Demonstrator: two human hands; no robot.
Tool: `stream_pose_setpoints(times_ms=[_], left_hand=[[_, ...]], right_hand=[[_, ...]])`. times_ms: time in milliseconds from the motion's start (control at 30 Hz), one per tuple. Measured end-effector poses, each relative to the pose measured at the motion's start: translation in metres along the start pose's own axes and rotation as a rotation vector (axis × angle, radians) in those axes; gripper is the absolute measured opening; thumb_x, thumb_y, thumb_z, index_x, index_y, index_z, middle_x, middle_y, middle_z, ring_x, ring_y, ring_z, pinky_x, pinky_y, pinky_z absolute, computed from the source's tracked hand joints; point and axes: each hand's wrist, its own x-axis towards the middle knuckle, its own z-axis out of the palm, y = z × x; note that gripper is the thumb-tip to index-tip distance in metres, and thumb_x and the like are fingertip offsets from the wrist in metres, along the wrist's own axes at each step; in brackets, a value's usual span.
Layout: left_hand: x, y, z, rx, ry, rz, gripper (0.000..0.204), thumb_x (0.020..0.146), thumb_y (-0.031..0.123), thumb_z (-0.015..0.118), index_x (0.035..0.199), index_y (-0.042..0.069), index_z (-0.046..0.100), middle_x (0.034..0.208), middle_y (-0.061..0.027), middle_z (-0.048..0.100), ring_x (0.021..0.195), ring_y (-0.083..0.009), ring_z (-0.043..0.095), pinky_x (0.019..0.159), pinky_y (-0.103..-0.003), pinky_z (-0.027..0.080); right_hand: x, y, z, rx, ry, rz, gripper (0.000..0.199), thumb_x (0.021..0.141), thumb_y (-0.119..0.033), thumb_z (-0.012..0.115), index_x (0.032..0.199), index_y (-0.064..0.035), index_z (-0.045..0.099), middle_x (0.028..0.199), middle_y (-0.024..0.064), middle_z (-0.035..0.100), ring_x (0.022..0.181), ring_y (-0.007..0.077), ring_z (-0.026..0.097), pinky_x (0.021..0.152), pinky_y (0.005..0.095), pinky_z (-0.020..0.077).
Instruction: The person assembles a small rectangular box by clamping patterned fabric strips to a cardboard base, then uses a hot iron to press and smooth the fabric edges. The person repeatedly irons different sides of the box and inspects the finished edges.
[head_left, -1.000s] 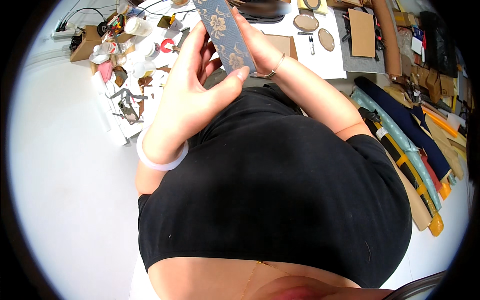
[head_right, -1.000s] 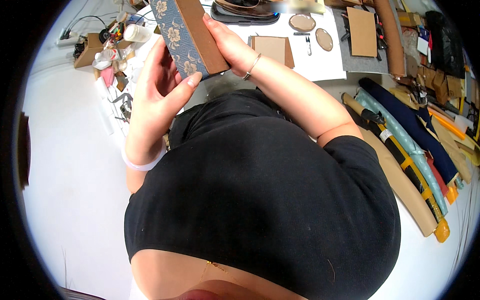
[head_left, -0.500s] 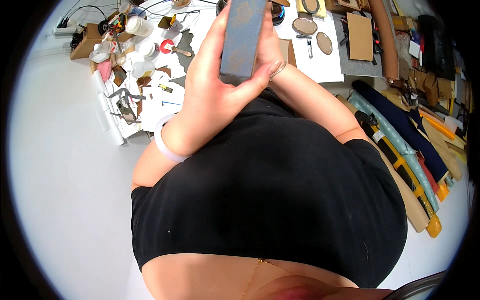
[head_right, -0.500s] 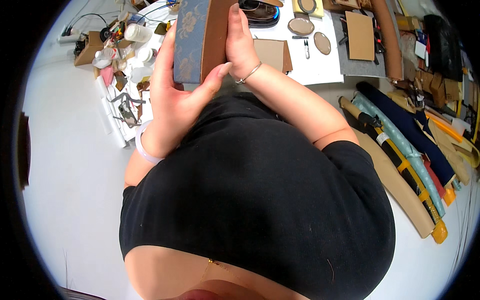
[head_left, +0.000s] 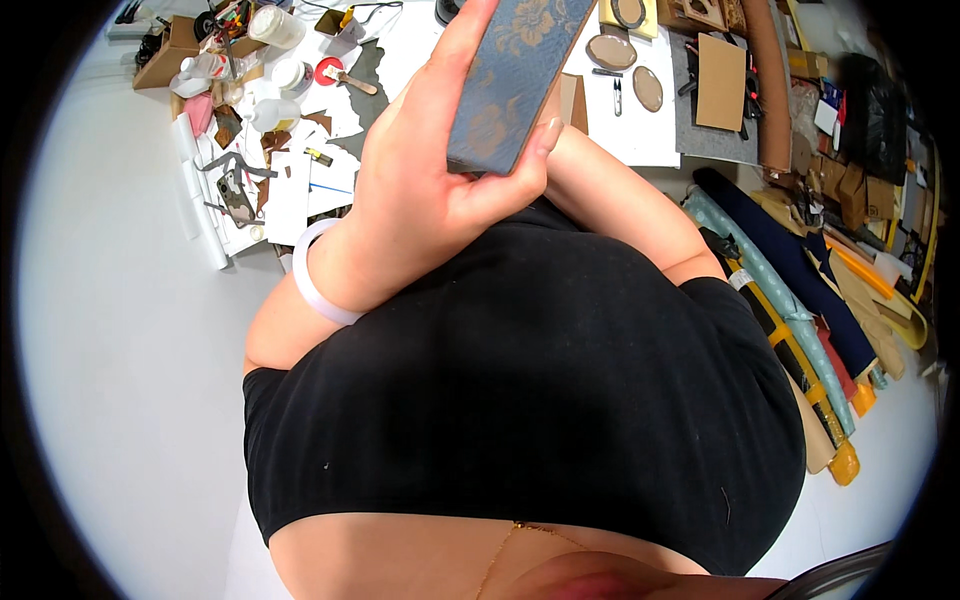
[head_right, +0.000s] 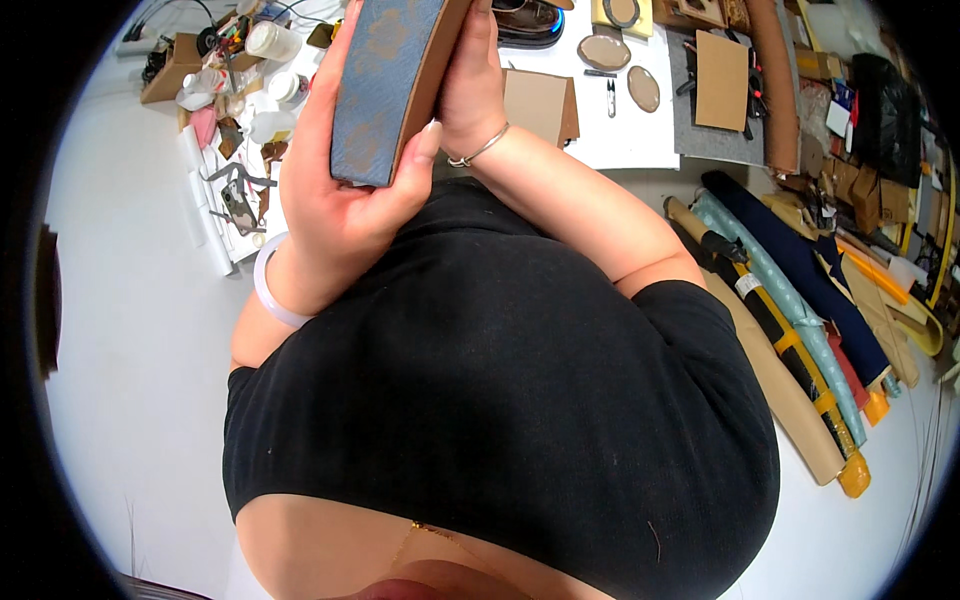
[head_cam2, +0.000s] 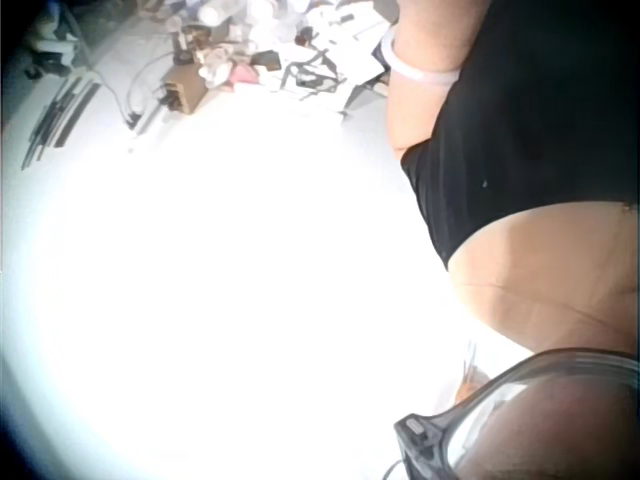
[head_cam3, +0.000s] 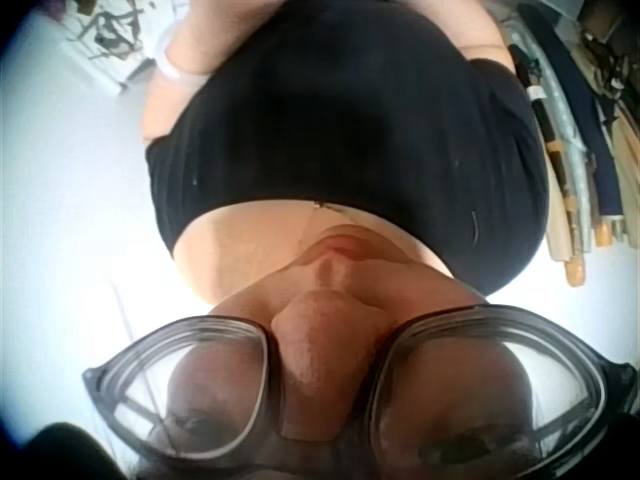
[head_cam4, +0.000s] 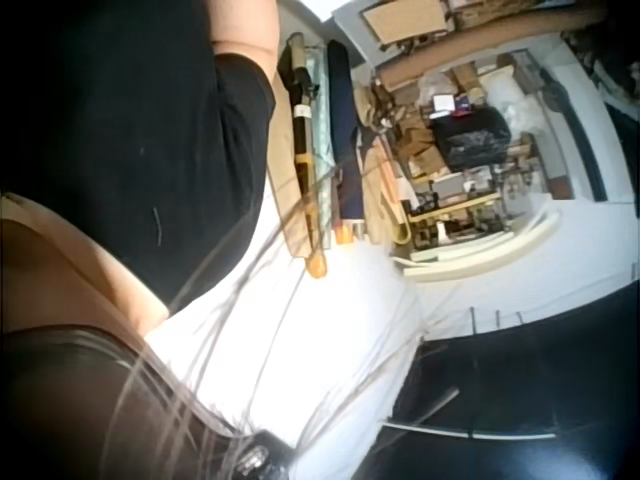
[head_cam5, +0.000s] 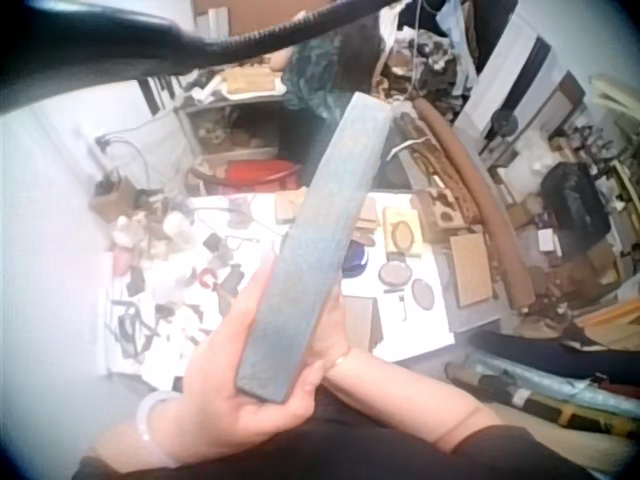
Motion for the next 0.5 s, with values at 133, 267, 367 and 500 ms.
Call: stream_pose_setpoints(times_ms=[133, 267, 367, 500], left_hand=[[0.000, 0.003, -0.002, -0.005, -0.010, -0.024, 0.093, 0.083, 0.014, 0.078, 0.157, -0.008, 0.027, 0.130, -0.0232, 0.063, 0.113, -0.0295, 0.069, 0.093, -0.033, 0.053], [0.004, 0.013, -0.007, 0.063, -0.055, -0.037, 0.093, 0.082, 0.014, 0.078, 0.157, -0.008, 0.027, 0.122, -0.0218, 0.068, 0.103, -0.0286, 0.072, 0.087, -0.033, 0.056], [0.009, 0.014, -0.007, 0.105, -0.079, 0.027, 0.095, 0.080, 0.015, 0.080, 0.156, -0.009, 0.028, 0.116, -0.0219, 0.070, 0.098, -0.0292, 0.073, 0.085, -0.033, 0.057], [0.007, 0.012, 0.000, 0.094, -0.027, 0.060, 0.096, 0.078, 0.017, 0.083, 0.153, -0.013, 0.030, 0.111, -0.0219, 0.071, 0.092, -0.0302, 0.074, 0.081, -0.033, 0.058]], right_hand=[[-0.005, 0.012, 0.004, -0.085, 0.031, -0.126, 0.033, 0.090, -0.023, 0.072, 0.118, -0.0071, 0.064, 0.108, 0.0128, 0.065, 0.100, 0.0291, 0.063, 0.086, 0.0417, 0.0509], [-0.010, 0.010, 0.003, -0.192, -0.017, -0.174, 0.035, 0.091, -0.023, 0.072, 0.120, -0.0062, 0.063, 0.110, 0.0131, 0.064, 0.101, 0.0294, 0.063, 0.088, 0.0413, 0.0503], [-0.016, 0.011, -0.005, -0.276, -0.074, -0.245, 0.036, 0.091, -0.024, 0.072, 0.121, -0.0059, 0.062, 0.110, 0.0136, 0.064, 0.102, 0.0296, 0.063, 0.089, 0.0414, 0.0502], [-0.028, 0.005, -0.013, -0.337, -0.126, -0.328, 0.038, 0.091, -0.025, 0.072, 0.123, -0.0055, 0.061, 0.112, 0.0141, 0.064, 0.103, 0.0300, 0.062, 0.090, 0.0416, 0.0500]])
